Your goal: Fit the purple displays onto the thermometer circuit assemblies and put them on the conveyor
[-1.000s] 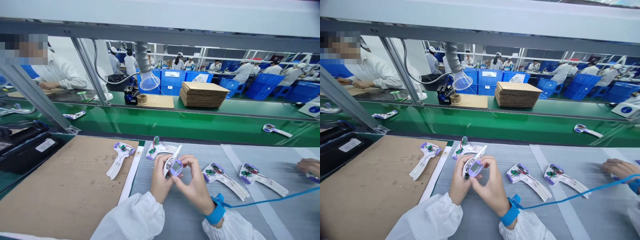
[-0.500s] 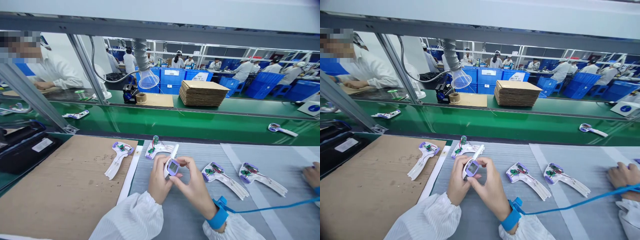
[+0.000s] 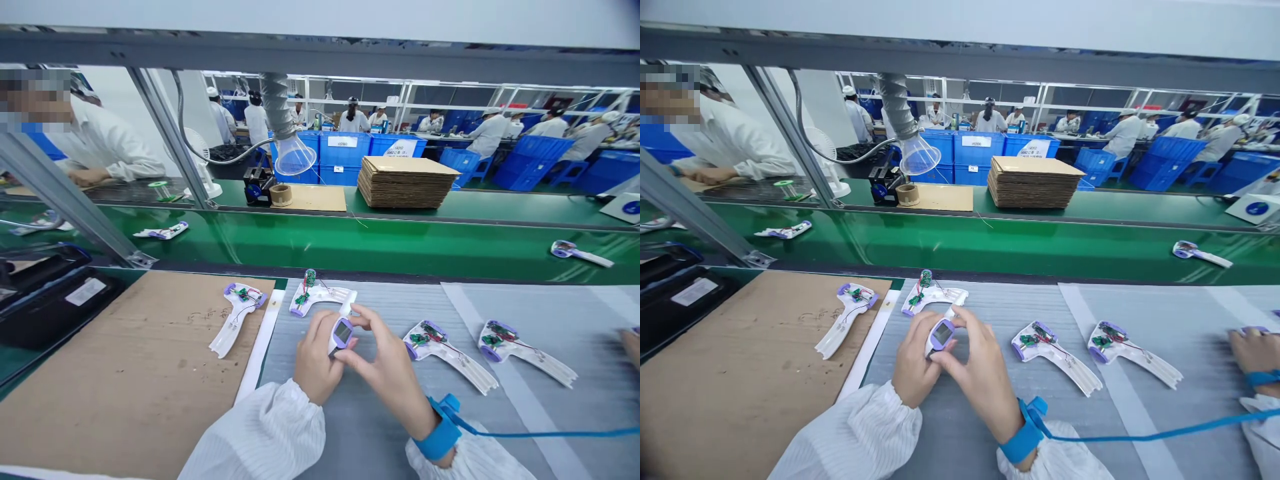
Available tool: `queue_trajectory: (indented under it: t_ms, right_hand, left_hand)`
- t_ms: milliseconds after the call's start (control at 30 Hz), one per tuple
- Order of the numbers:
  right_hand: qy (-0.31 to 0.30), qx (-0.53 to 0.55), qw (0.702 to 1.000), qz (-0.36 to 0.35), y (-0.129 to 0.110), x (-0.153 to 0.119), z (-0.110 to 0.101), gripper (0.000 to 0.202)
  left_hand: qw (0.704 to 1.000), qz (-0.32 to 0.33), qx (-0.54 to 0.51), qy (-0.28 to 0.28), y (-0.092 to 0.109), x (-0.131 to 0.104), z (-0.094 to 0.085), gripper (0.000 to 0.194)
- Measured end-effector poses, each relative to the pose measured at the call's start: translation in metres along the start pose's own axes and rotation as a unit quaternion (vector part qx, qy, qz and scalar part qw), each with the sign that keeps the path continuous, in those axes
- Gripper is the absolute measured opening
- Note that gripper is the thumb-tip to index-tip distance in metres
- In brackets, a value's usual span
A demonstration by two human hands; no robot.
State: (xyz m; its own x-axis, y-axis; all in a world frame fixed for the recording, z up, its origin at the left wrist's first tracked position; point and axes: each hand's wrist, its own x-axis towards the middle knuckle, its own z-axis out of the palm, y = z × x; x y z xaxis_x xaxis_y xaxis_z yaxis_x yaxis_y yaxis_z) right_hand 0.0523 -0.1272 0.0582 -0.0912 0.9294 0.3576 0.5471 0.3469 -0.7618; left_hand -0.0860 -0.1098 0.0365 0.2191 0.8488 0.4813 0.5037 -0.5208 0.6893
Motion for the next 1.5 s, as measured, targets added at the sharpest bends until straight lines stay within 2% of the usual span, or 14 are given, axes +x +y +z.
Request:
queue_trajectory:
  t_ms: [100, 267, 533, 700, 767, 833, 900, 1000, 1100, 1200, 1267, 1333, 1400, 1500]
  right_hand:
    - [-0.015, -0.026, 0.997, -0.073, 0.006, 0.005, -0.011, 0.056]
    - [-0.103, -0.053, 0.975, -0.191, 0.019, 0.011, -0.029, 0.048]
    - [-0.16, 0.006, 0.977, -0.141, 0.017, 0.009, -0.042, 0.021]
    - [-0.176, -0.057, 0.977, -0.109, 0.01, 0.007, -0.037, 0.023]
    - [-0.165, -0.103, 0.978, -0.071, 0.02, 0.008, -0.046, 0.027]
    - [-0.114, -0.141, 0.983, -0.009, 0.041, 0.009, -0.073, 0.028]
    - [-0.023, -0.194, 0.977, 0.086, 0.073, 0.006, -0.12, 0.036]
    - [0.118, -0.317, 0.896, 0.288, 0.13, -0.006, -0.199, 0.043]
    - [0.149, -0.351, 0.842, 0.382, 0.177, -0.022, -0.254, 0.04]
    - [0.16, -0.353, 0.834, 0.392, 0.194, -0.031, -0.274, 0.024]
    - [0.184, -0.358, 0.839, 0.366, 0.185, -0.03, -0.271, 0.025]
    - [0.196, -0.345, 0.861, 0.318, 0.164, -0.021, -0.252, 0.033]
    - [0.167, -0.296, 0.907, 0.249, 0.132, -0.007, -0.215, 0.036]
    - [0.04, -0.174, 0.977, 0.117, 0.076, 0.015, -0.135, 0.029]
  left_hand:
    - [0.998, 0.03, -0.047, 0.005, 0.002, 0.0, -0.003, 0.023]
    - [0.987, 0.069, -0.142, -0.03, 0.008, 0.001, -0.007, 0.019]
    - [0.977, 0.112, -0.161, -0.082, 0.011, 0.002, -0.009, 0.02]
    - [0.981, 0.029, -0.163, -0.098, 0.014, 0.002, 0.0, 0.021]
    - [0.976, -0.015, -0.175, -0.13, 0.013, 0.011, -0.002, 0.025]
    - [0.978, -0.052, -0.144, -0.14, 0.004, 0.028, -0.01, 0.035]
    - [0.99, -0.106, -0.024, -0.092, -0.012, 0.051, -0.022, 0.043]
    - [0.955, -0.181, 0.217, -0.091, -0.042, 0.082, -0.033, 0.059]
    - [0.917, -0.221, 0.287, -0.165, -0.061, 0.096, -0.033, 0.062]
    - [0.922, -0.228, 0.247, -0.195, -0.058, 0.095, -0.03, 0.052]
    - [0.934, -0.246, 0.131, -0.224, -0.047, 0.085, -0.03, 0.052]
    - [0.924, -0.28, -0.055, -0.254, -0.032, 0.071, -0.03, 0.061]
    - [0.884, -0.312, -0.213, -0.276, -0.019, 0.054, -0.026, 0.075]
    - [0.848, -0.331, -0.284, -0.301, -0.007, 0.032, -0.013, 0.081]
